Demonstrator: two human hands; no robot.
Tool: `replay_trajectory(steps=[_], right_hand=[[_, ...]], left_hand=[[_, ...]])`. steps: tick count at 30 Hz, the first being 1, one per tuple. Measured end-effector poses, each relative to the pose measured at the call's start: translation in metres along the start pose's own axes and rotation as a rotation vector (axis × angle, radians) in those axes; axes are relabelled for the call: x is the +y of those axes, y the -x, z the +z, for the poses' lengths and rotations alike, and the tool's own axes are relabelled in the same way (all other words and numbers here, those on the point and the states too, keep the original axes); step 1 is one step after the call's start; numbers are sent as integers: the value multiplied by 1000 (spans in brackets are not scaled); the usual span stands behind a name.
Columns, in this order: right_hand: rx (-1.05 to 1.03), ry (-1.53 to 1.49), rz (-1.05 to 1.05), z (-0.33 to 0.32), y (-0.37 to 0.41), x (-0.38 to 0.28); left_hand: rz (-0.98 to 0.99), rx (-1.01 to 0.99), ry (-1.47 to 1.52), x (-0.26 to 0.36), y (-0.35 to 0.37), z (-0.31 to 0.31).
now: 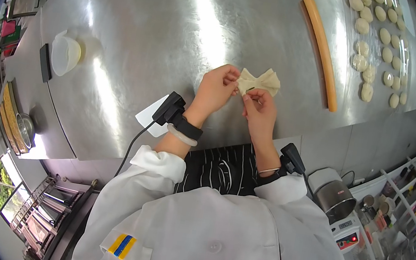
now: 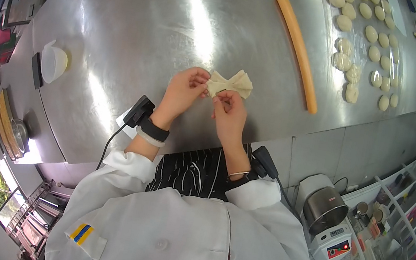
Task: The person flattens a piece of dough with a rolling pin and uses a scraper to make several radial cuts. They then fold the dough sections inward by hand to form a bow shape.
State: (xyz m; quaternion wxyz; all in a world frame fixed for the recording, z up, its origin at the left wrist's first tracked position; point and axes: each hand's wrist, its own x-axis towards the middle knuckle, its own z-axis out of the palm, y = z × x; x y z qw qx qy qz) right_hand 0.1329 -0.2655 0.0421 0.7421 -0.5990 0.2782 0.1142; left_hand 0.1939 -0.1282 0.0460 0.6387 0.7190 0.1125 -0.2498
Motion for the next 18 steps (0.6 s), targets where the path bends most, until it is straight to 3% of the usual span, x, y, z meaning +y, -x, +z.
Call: replay_trajectory(steps=[4,9,13,15,18], right_hand=[[24,135,-83,6,4,2],[38,301,-87,3,6,-1],[28,474,-150,3,6,1],[50,640,-319,6,9,-5],[39,670,-348,-1,13,-6]], left_hand=[[27,-4,-29,0,4,0],[286,101,-431,6,10,7],[244,84,-481,4,10,4],[251,100,-551,6,11,4],[355,182,-646,0,15,6]])
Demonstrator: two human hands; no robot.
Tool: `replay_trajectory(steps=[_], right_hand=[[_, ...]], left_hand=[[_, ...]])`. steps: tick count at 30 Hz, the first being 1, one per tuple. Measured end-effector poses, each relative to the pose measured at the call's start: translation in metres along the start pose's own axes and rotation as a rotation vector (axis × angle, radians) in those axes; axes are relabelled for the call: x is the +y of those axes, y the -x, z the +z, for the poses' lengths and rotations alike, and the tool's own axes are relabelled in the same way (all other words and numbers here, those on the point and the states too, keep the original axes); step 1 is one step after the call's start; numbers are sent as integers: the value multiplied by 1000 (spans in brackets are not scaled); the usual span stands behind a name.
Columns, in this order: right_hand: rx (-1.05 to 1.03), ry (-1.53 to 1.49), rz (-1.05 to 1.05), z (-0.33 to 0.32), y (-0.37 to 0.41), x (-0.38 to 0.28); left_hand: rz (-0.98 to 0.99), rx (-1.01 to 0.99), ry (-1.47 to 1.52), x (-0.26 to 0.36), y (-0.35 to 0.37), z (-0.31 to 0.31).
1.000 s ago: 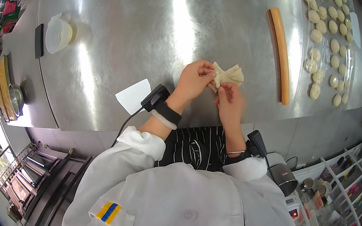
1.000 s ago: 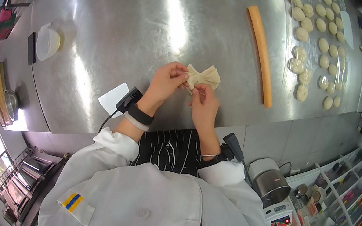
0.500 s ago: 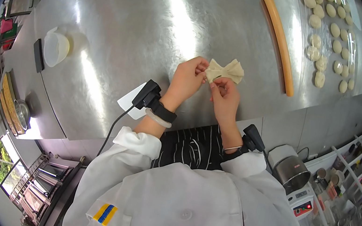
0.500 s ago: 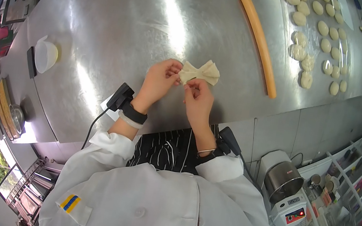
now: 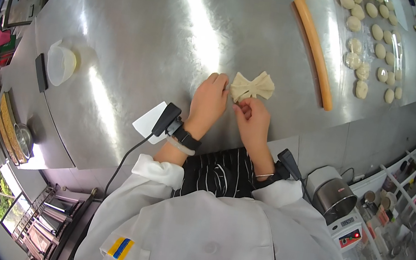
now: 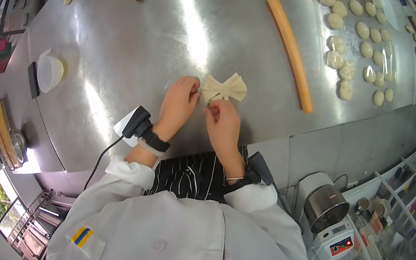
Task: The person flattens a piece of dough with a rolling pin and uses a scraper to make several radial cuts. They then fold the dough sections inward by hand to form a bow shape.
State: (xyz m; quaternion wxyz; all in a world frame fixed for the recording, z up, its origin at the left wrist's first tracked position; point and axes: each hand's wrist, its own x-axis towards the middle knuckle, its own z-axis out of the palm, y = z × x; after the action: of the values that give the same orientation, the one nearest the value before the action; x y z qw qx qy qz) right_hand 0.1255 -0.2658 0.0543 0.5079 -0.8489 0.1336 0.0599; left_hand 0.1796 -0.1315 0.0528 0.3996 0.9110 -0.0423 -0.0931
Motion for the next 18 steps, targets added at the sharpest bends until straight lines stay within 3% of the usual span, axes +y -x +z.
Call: replay_trajectory(steps=[10,15,18], right_hand=[[70,103,83,-78,39,46],[1,252,153,-100,66,74],[67,283,67,-85,56,92]], left_hand=[[158,-78,-215,3,24,10],[178,-141,-145,-27,44,1],[247,-155,-86,-63,50,11]])
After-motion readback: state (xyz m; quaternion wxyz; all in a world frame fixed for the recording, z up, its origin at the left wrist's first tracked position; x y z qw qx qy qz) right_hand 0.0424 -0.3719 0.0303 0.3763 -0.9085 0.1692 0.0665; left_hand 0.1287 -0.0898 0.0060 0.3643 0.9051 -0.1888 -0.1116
